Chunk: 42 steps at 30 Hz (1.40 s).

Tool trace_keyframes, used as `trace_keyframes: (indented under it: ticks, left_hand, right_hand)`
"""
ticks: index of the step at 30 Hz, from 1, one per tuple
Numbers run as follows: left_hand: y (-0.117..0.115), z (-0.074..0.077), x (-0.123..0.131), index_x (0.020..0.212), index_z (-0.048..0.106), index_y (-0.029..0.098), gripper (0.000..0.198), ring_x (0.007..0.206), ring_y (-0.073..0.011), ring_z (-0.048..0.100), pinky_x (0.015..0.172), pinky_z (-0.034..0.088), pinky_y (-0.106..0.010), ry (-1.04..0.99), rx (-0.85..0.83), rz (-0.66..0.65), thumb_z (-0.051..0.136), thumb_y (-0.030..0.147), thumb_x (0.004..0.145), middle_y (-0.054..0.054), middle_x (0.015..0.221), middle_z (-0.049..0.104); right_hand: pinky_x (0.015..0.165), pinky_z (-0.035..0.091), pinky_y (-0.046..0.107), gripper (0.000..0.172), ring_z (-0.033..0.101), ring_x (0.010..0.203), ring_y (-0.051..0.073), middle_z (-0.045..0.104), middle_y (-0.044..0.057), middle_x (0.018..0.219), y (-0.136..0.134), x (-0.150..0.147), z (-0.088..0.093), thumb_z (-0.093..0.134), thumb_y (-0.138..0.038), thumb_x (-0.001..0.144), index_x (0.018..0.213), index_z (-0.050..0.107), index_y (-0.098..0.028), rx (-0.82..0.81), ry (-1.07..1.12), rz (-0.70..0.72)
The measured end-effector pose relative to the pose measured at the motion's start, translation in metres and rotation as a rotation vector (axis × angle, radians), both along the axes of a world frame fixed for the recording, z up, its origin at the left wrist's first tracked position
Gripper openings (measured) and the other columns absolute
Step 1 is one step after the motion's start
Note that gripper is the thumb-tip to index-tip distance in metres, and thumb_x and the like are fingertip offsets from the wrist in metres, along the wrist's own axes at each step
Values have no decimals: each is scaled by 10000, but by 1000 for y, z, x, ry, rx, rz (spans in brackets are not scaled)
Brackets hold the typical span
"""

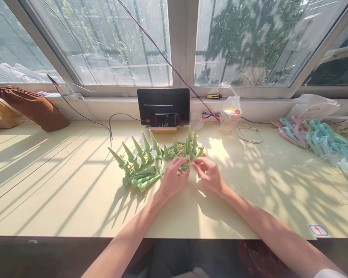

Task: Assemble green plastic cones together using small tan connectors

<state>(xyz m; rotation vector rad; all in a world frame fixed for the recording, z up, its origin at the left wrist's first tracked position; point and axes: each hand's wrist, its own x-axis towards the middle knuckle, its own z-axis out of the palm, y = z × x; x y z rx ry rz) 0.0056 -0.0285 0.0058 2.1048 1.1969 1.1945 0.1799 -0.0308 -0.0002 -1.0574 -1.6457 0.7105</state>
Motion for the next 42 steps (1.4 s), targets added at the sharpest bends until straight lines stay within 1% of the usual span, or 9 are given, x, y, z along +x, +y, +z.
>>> trace_keyframes:
  ticks: [7,11,17,23,29,33,36,42]
  left_hand:
    - [0,0,0,1183,637,258,324,723,-104,634,656,583,-242,21,26,-3,601,168,874,-45,1079,632]
    - [1,-1,-1,1183,634,260,326,738,-112,621,665,563,-247,41,43,8,601,164,873,-45,1080,635]
    - [1,-2,-2,1187,628,263,334,707,-109,597,630,533,-244,45,65,15,606,162,869,-46,1076,635]
    - [2,-2,-2,1186,627,262,335,720,-112,592,671,534,-256,60,64,13,606,156,868,-42,1077,634]
    - [1,-1,-2,1182,628,261,327,758,-127,603,731,544,-283,54,71,9,608,162,872,-43,1059,636]
    - [2,-1,-2,1179,629,259,329,745,-122,592,733,541,-287,48,71,5,610,159,866,-42,1062,634]
    - [2,-1,-2,1167,636,258,321,744,-120,584,727,538,-283,52,81,2,614,156,863,-41,1058,638]
    - [1,0,-3,1173,636,258,316,809,-140,604,747,535,-291,60,89,-21,600,157,876,-47,1066,637]
  right_hand:
    - [511,482,310,277,563,530,144,681,74,862,0,0,-1,562,-461,934,942,651,-199,-18,-13,5]
    - [513,495,321,242,575,548,149,686,83,915,1,1,-4,579,-442,925,962,655,-215,-21,-12,24]
    - [508,509,326,259,611,595,169,686,97,955,2,1,-6,576,-460,921,967,662,-219,-33,2,22]
    - [507,512,326,252,620,610,172,682,104,973,3,1,-7,586,-450,916,966,665,-216,-22,14,24]
    - [513,512,334,244,607,591,174,688,94,921,1,0,-3,569,-444,924,940,667,-221,-22,-11,12]
    - [499,497,325,276,585,565,168,680,91,890,1,-1,-2,561,-476,924,921,660,-218,-30,-14,11]
    - [493,477,306,291,560,542,152,665,69,846,1,-1,-2,546,-486,933,898,644,-214,-33,-21,11]
    - [508,436,263,293,530,538,132,595,14,704,0,-1,-1,511,-434,953,819,605,-192,-47,-33,25]
